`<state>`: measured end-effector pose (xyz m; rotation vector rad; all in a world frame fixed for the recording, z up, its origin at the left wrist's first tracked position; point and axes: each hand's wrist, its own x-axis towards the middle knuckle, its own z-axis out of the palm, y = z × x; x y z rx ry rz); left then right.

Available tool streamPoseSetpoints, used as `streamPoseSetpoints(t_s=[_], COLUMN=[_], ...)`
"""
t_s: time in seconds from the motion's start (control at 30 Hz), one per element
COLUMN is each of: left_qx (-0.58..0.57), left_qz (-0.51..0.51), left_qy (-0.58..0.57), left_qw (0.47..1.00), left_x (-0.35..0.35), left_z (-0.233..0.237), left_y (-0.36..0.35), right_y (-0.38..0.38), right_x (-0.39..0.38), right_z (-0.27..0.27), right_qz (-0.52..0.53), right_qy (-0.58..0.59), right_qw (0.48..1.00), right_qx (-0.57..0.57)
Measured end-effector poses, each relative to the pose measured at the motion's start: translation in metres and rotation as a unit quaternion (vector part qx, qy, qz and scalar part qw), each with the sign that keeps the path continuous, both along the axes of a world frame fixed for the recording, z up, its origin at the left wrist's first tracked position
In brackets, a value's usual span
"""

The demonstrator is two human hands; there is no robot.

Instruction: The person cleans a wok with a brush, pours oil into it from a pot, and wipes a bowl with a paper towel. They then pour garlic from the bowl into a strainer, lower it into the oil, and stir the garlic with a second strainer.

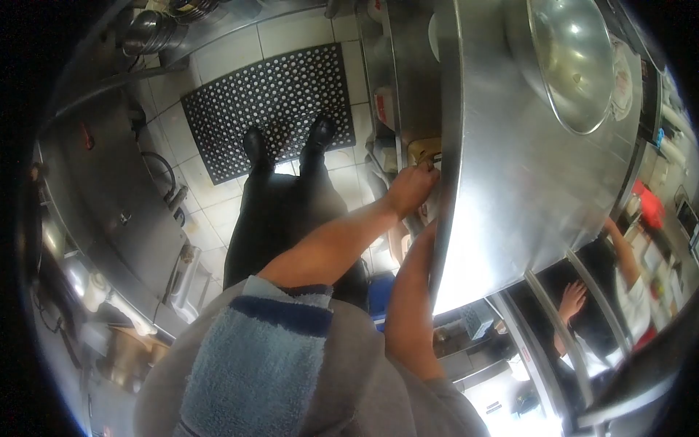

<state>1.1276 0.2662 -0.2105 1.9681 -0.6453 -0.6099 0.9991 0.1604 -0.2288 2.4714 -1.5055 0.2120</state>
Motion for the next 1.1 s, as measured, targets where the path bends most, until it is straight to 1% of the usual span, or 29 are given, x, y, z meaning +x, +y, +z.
streamPoseSetpoints(t_s=[0.07, 0.27, 0.47, 0.57, 0.67, 0.77, 0.87, 0.97, 1.1], left_qx=[-0.004, -0.014, 0.008, 0.025, 0.025, 0.045, 0.049, 0.054, -0.004], left_qz=[-0.023, -0.01, -0.079, -0.055, -0.064, -0.109, -0.11, -0.094, -0.059], left_qy=[-0.002, -0.023, -0.05, -0.058, -0.052, -0.07, -0.074, -0.04, -0.061], left_qw=[1.0, 1.0, 0.996, 0.996, 0.996, 0.991, 0.99, 0.993, 0.996], left_x=[-0.001, -0.001, 0.007, 0.007, 0.008, 0.012, 0.013, 0.013, 0.011], left_z=[-0.001, -0.003, 0.005, 0.005, 0.004, 0.005, 0.007, 0.006, 0.01], left_y=[0.001, -0.002, -0.001, -0.006, -0.008, -0.007, -0.007, -0.013, -0.01], right_y=[0.001, 0.001, 0.002, 0.003, 0.003, 0.003, 0.002, 0.002, 0.002], right_x=[-0.001, -0.003, -0.003, -0.004, -0.005, -0.005, -0.004, -0.003, -0.003], right_z=[0.0, -0.003, -0.004, -0.005, -0.005, -0.005, -0.005, -0.005, -0.004], right_qz=[-0.001, -0.002, -0.001, -0.003, -0.002, -0.001, 0.0, 0.0, 0.001], right_qy=[-0.001, 0.002, 0.006, 0.008, 0.008, 0.011, 0.015, 0.019, 0.019], right_qw=[1.0, 1.0, 1.0, 1.0, 1.0, 1.0, 1.0, 1.0, 1.0], right_qx=[0.0, 0.002, 0.003, 0.003, 0.004, 0.004, 0.005, 0.006, 0.01])
